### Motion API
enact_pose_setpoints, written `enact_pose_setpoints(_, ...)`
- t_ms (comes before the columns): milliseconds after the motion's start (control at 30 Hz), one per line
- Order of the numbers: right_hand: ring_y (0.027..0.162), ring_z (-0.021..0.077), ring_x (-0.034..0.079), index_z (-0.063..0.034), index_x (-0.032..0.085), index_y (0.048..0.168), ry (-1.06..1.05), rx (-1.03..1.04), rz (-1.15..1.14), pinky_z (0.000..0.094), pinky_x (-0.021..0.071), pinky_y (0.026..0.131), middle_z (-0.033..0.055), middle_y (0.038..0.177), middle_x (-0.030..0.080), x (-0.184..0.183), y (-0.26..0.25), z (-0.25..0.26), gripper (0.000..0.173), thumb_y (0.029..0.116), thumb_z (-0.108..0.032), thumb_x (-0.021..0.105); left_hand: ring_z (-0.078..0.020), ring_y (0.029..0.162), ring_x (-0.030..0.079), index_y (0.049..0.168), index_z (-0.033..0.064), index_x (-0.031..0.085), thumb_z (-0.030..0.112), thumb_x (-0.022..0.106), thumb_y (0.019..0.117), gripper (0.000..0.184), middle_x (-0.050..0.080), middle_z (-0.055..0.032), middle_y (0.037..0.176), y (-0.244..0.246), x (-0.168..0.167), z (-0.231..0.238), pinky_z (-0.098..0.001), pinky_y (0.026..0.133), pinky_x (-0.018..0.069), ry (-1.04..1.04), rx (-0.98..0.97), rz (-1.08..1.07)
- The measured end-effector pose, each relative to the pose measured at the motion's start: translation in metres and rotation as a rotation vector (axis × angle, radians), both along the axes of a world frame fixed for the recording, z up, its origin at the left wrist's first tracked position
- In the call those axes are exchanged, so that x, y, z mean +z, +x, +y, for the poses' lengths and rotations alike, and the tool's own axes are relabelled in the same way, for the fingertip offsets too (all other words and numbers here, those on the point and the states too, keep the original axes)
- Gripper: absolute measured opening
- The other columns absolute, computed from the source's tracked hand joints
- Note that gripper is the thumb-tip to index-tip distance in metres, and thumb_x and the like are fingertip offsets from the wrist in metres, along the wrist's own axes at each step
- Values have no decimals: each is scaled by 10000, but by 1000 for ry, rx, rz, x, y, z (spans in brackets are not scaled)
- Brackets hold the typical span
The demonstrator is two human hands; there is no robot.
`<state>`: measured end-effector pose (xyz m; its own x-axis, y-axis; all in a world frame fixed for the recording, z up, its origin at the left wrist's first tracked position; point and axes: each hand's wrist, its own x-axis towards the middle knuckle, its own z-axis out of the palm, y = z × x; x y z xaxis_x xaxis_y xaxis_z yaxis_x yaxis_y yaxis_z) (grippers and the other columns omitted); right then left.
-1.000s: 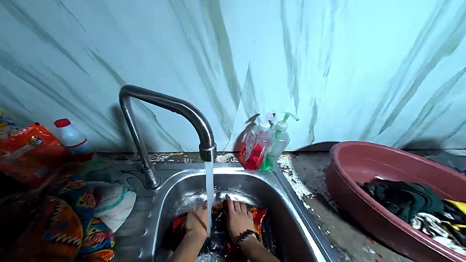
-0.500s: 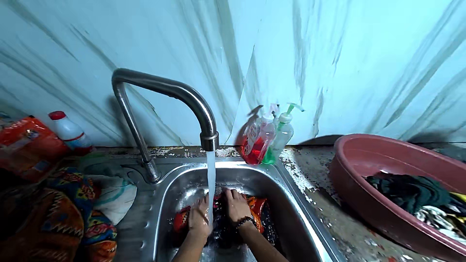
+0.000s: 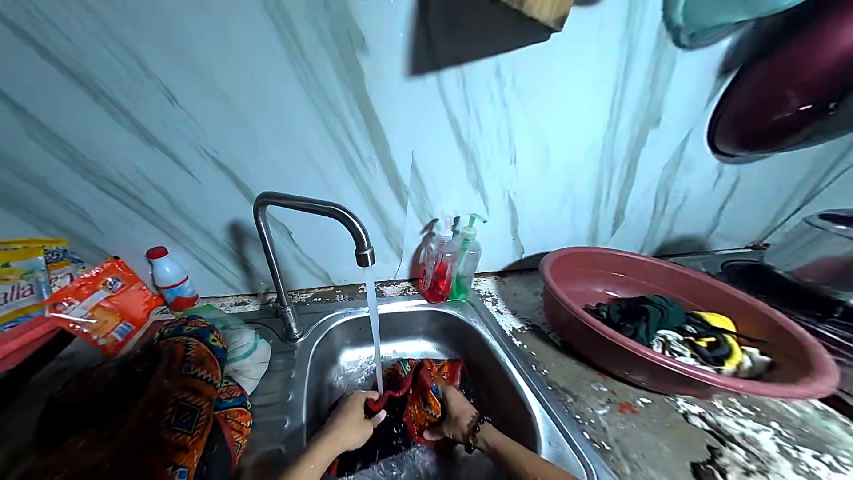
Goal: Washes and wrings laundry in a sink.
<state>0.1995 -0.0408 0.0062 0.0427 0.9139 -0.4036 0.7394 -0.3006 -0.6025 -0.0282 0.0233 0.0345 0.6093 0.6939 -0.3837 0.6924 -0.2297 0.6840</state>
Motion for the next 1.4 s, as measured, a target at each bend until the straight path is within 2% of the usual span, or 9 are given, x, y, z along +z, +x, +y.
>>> enact_pose_setpoints(233, 1189, 310, 643, 97, 640, 1243, 597, -165, 127, 446, 467, 1095, 240, 1225, 677, 54, -8, -7, 501, 849, -163, 806, -260, 1240, 605, 1283, -61, 640, 140, 592, 1024, 332, 654, -227, 1280, -22, 61, -6, -394, 1103, 441, 227, 217, -412)
enact_pose_setpoints(433, 991, 326, 703, 113, 698, 1062, 1104, -166, 70, 510, 545, 929, 237, 1037, 714, 140, -5, 20, 338, 773, 8, 839, -230, 1061, 657, 1177, -19, 692, 115, 627, 1018, 218, 706, -161, 1109, -16, 154, 0, -445, 971, 504, 487, 307, -643)
enact_pose_setpoints(600, 930, 21, 662, 69, 714, 1009, 1398, -56, 117, 208, 533, 891, 86, 982, 724, 196, 13, 32, 295, 758, -40, 822, -144, 1018, 658, 1144, -31, 703, 92, 639, 998, 202, 717, -132, 1077, -14, 218, 14, -381, 951, 509, 765, 132, -802)
enact_pose_setpoints(700, 894, -66, 647, 29, 721, 972, 1466, -57, 218, 135, 530, 858, -5, 949, 723, 225, 9, 25, 211, 795, -66, 784, -32, 894, 641, 1057, 15, 723, 144, 665, 989, 157, 712, -40, 966, -16, 248, 17, -284, 861, 526, 812, 110, -827)
enact_pose_setpoints(767, 841, -75, 667, -6, 719, 961, 1502, -124, 362, 139, 565, 815, -61, 907, 732, 235, -1, 21, 132, 838, -44, 748, 20, 805, 614, 984, 52, 709, 193, 656, 1001, 152, 679, 29, 875, -15, 257, 15, -236, 779, 519, 768, 131, -859)
enact_pose_setpoints(833, 720, -50, 684, -68, 695, 929, 1497, -264, 538, 169, 594, 710, -98, 797, 731, 238, -15, 20, 34, 899, -53, 698, 39, 862, 661, 1044, 60, 709, 198, 677, 985, 154, 720, 50, 924, -16, 253, 10, -216, 831, 561, 645, 163, -934)
enact_pose_setpoints(1033, 639, -32, 646, -47, 661, 921, 1420, -571, 635, 182, 565, 649, -69, 709, 670, 225, -39, 35, 140, 1004, -156, 630, -38, 939, 706, 1135, 12, 666, 8, 745, 898, 250, 747, -20, 1010, -15, 226, 2, -248, 883, 589, 350, 205, -1008)
enact_pose_setpoints(1300, 908, 52, 664, 27, 672, 1169, 1439, -803, 632, 255, 535, 877, 79, 993, 714, 236, -67, 54, 218, 990, -96, 655, -161, 1136, 622, 1281, 10, 601, 261, 574, 1057, 338, 665, -123, 1207, 42, 236, -19, -395, 1015, 490, 188, 280, -984)
enact_pose_setpoints(1400, 1264, 156, 573, -3, 456, 1471, 1325, -564, 727, 347, 456, 1100, 154, 1379, 585, 224, -77, 40, 489, 1040, -203, 574, -162, 1192, 593, 1352, 30, 555, 286, 495, 1088, 372, 634, -123, 1275, 63, 223, -15, -388, 1054, 465, 72, 350, -1109)
